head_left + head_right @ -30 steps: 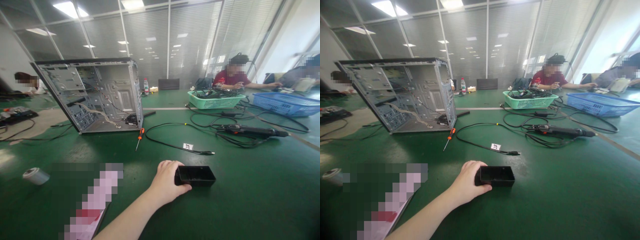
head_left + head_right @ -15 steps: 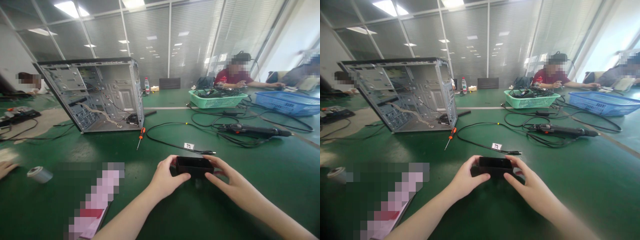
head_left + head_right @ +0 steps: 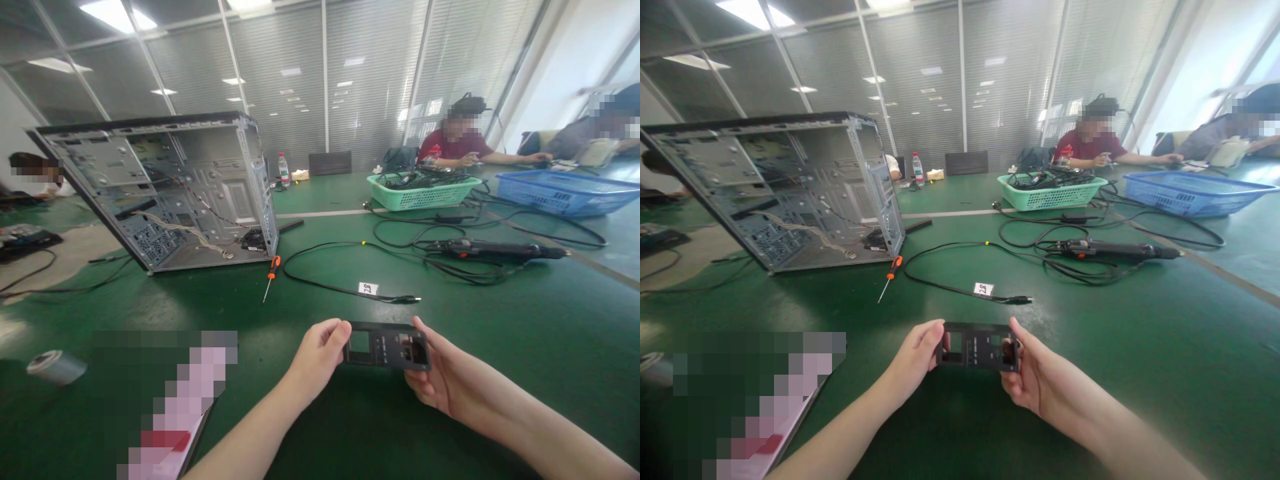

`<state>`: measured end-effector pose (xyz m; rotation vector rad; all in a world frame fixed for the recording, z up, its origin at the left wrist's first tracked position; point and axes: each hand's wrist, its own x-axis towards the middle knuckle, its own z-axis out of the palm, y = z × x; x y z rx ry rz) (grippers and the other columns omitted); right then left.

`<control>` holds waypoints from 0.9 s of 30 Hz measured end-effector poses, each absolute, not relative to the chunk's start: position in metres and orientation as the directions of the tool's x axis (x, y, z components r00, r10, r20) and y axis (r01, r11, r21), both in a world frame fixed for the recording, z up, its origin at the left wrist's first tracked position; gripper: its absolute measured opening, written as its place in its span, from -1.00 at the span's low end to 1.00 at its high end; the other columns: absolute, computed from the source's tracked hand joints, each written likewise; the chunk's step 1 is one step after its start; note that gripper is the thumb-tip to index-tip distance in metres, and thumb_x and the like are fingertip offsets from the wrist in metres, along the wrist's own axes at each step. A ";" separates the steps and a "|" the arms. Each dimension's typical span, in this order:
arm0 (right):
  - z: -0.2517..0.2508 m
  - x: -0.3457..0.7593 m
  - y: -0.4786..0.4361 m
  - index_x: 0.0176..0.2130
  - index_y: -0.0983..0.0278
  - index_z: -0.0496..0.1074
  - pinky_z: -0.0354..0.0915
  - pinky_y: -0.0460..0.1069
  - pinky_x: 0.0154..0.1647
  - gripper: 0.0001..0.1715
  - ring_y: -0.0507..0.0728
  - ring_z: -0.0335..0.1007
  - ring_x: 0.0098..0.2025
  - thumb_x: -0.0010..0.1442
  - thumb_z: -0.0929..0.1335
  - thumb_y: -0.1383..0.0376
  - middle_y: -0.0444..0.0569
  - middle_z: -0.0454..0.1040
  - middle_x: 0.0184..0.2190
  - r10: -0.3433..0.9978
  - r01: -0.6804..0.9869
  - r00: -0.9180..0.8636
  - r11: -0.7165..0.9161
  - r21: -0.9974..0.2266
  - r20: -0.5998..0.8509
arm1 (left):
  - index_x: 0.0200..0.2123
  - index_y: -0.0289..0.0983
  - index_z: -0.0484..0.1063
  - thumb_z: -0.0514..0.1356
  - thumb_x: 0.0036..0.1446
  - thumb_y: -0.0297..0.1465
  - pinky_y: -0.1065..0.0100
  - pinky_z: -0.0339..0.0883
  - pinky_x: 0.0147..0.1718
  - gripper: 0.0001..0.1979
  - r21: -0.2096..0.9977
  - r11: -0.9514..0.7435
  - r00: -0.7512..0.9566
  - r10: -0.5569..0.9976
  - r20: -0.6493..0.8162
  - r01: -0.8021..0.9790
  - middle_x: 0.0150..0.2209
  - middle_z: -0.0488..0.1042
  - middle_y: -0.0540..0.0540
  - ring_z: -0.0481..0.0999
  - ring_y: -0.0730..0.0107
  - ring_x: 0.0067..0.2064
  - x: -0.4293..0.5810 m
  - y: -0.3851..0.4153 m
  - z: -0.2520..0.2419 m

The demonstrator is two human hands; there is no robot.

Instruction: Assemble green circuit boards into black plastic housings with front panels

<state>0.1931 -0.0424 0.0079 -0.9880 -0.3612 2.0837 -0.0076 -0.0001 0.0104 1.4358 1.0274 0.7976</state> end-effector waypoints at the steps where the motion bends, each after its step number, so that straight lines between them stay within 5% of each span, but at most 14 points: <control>1: 0.008 0.194 -0.042 -0.36 0.30 0.12 0.05 -0.24 -0.60 -0.53 -0.07 0.11 -0.60 0.25 0.29 -0.03 -0.18 0.15 -0.58 0.736 -0.571 -0.407 -0.668 -0.477 -0.541 | -0.58 -0.27 0.19 0.00 -0.07 0.22 0.48 0.07 -0.59 -0.39 0.989 0.045 0.389 0.916 -0.097 0.141 -0.61 0.15 0.09 0.16 0.55 -0.58 -0.008 0.000 0.009; 7: 0.012 0.195 -0.041 -0.38 0.34 0.19 0.16 -0.20 -0.55 -0.59 -0.02 0.23 -0.56 0.38 0.13 0.11 -0.09 0.25 -0.55 0.691 -0.607 -0.521 -0.713 -0.350 -0.502 | -0.61 -0.26 0.19 0.01 -0.11 0.25 0.41 0.23 -0.46 -0.36 0.981 0.141 0.310 0.934 -0.176 0.132 -0.60 0.22 0.05 0.29 0.44 -0.49 -0.010 0.005 0.005; 16: 0.015 0.201 -0.043 -0.35 0.36 0.27 0.27 -0.19 -0.39 -0.68 -0.01 0.35 -0.44 0.21 0.39 0.17 -0.06 0.38 -0.47 0.748 -0.588 -0.556 -0.662 -0.466 -0.361 | -0.64 -0.27 0.18 0.00 -0.15 0.28 0.47 -0.16 -0.59 -0.33 0.979 0.199 0.298 0.933 -0.201 0.038 -0.69 0.01 0.18 -0.06 0.62 -0.64 -0.009 0.009 0.016; 27: 0.004 0.200 -0.044 -0.43 0.36 0.25 0.24 -0.17 -0.45 -0.50 -0.01 0.28 -0.50 0.01 0.51 0.07 -0.13 0.32 -0.55 0.817 -0.547 -0.460 -0.570 -0.613 -0.349 | -0.51 -0.26 0.21 -0.05 0.10 0.09 0.41 -0.03 -0.49 -0.49 0.989 0.134 0.304 0.942 -0.145 0.055 -0.70 0.05 0.17 0.03 0.51 -0.60 -0.006 0.006 0.014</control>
